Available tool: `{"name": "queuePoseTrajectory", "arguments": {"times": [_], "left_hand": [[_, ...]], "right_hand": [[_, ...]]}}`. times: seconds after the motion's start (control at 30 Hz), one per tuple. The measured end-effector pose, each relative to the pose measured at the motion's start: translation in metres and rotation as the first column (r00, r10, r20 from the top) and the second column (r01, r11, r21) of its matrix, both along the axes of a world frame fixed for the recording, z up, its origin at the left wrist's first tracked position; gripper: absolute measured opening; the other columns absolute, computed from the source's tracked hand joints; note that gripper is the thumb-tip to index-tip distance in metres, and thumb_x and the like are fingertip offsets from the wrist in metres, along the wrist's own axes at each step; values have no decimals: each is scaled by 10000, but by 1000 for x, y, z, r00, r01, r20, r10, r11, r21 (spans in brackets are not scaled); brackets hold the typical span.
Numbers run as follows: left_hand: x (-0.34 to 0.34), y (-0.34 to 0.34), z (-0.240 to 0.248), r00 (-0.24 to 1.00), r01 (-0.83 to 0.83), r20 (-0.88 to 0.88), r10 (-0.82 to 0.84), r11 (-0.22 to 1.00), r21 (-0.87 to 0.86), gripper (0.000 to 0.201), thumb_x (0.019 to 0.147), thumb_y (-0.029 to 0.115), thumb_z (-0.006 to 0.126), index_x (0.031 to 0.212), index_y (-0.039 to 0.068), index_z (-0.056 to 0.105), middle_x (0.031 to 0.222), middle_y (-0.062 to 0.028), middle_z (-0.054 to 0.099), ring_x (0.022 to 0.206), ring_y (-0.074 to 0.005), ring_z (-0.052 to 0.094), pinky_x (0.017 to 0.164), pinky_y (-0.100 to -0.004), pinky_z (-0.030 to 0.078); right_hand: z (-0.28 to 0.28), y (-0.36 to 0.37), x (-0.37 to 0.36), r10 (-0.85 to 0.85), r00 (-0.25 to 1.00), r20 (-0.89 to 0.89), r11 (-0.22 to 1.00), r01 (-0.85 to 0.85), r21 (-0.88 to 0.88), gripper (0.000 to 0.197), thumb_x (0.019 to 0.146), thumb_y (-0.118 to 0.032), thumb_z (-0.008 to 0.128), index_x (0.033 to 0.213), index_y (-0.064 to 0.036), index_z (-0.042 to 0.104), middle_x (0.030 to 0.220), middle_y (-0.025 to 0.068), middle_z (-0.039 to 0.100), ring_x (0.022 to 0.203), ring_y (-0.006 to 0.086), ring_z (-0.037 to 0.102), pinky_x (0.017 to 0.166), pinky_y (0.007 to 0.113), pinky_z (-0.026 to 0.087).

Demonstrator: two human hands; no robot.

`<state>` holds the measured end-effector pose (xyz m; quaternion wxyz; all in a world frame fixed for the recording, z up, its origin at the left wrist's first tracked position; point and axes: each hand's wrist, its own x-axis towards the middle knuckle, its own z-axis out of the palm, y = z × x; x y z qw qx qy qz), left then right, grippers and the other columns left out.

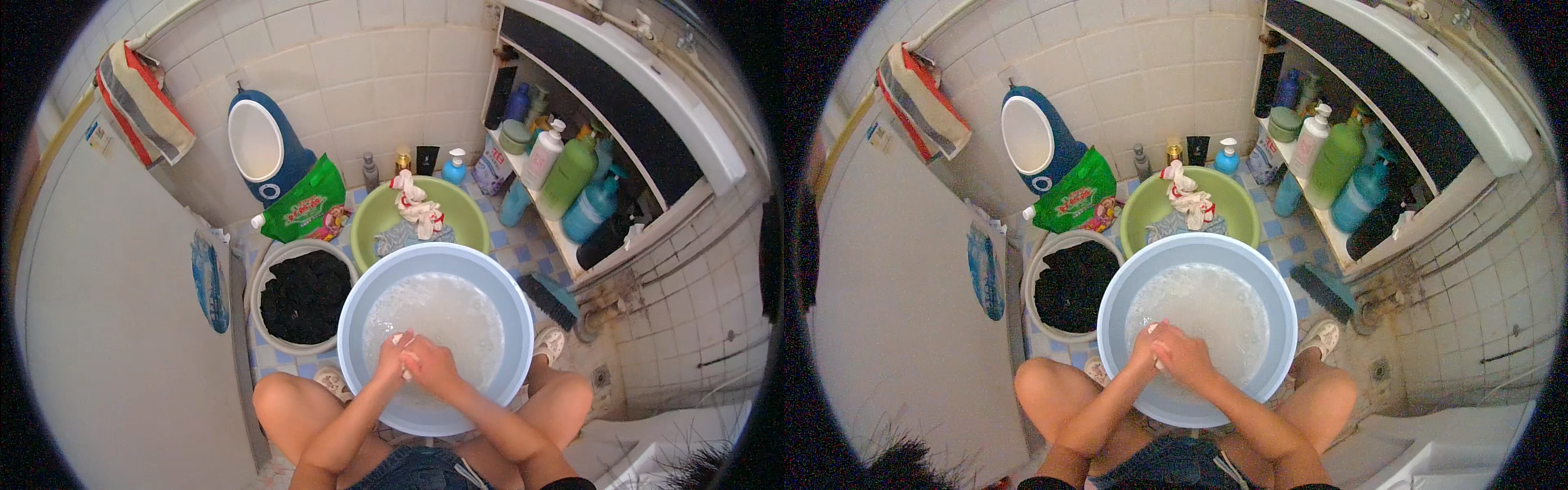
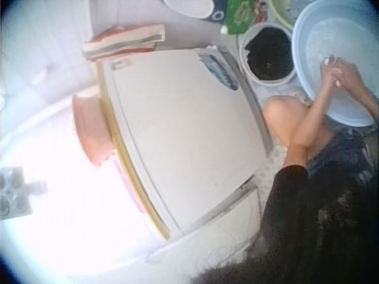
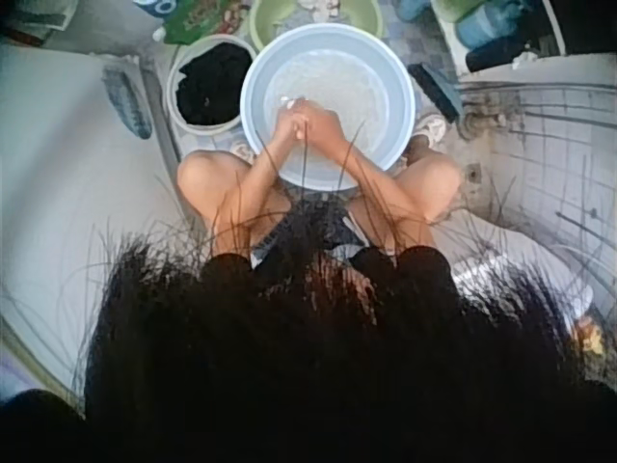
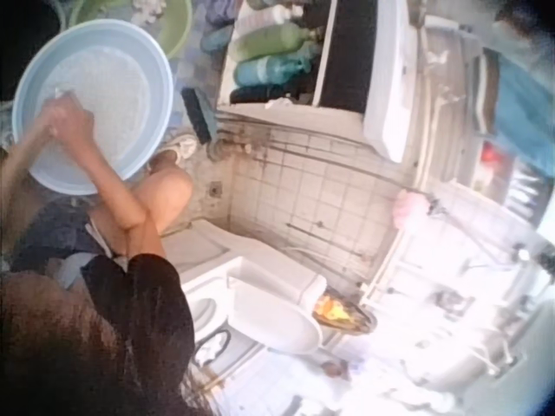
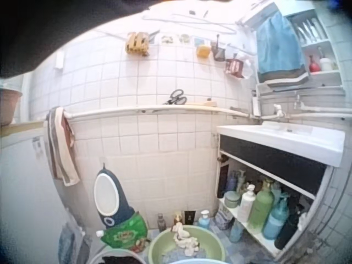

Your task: The person is sitting on the floor and hand-washing a white sock with red patterns in a blue basin filled with soapy water. They repeatedly scrub, rinse, and wring the sock, then place it into a green basin containing other washed items.

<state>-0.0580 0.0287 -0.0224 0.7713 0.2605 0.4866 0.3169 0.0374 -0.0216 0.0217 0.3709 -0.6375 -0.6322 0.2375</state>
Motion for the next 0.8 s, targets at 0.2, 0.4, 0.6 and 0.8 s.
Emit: {"name": "queuePoseTrajectory", "arguments": {"times": [0.2,0.4,0.6,0.8], "left_hand": [[1,5,30,969,186,-208,-129,941,282,249,762,51,593,991,10,505,849,-69,578,760,-139,571,669,-250,465],[-9,17,32,962,201,-257,-90,872,447,388,632,-58,579,1003,14,490,926,-67,561,860,-162,551,772,-257,442],[-21,28,24,904,225,-423,55,781,583,372,639,-68,590,987,24,496,906,-64,567,860,-147,551,774,-254,439],[-17,31,45,933,255,-349,-84,839,481,159,721,-40,577,870,14,564,775,-50,612,707,-121,579,666,-236,466]], "right_hand": [[-31,22,46,-265,957,-116,954,244,-172,222,782,-238,598,842,-34,534,812,121,596,705,271,585,624,360,449],[-25,20,54,-135,937,-323,953,33,-303,333,725,-263,668,944,-29,579,856,117,614,770,212,596,679,319,456],[-26,23,67,-156,867,-474,902,-70,-426,373,787,-241,623,1072,-19,528,915,77,613,803,139,571,711,260,449],[-9,25,79,-391,214,-895,920,55,-388,264,846,-255,558,969,-21,557,869,46,602,773,108,565,691,235,439]]}}
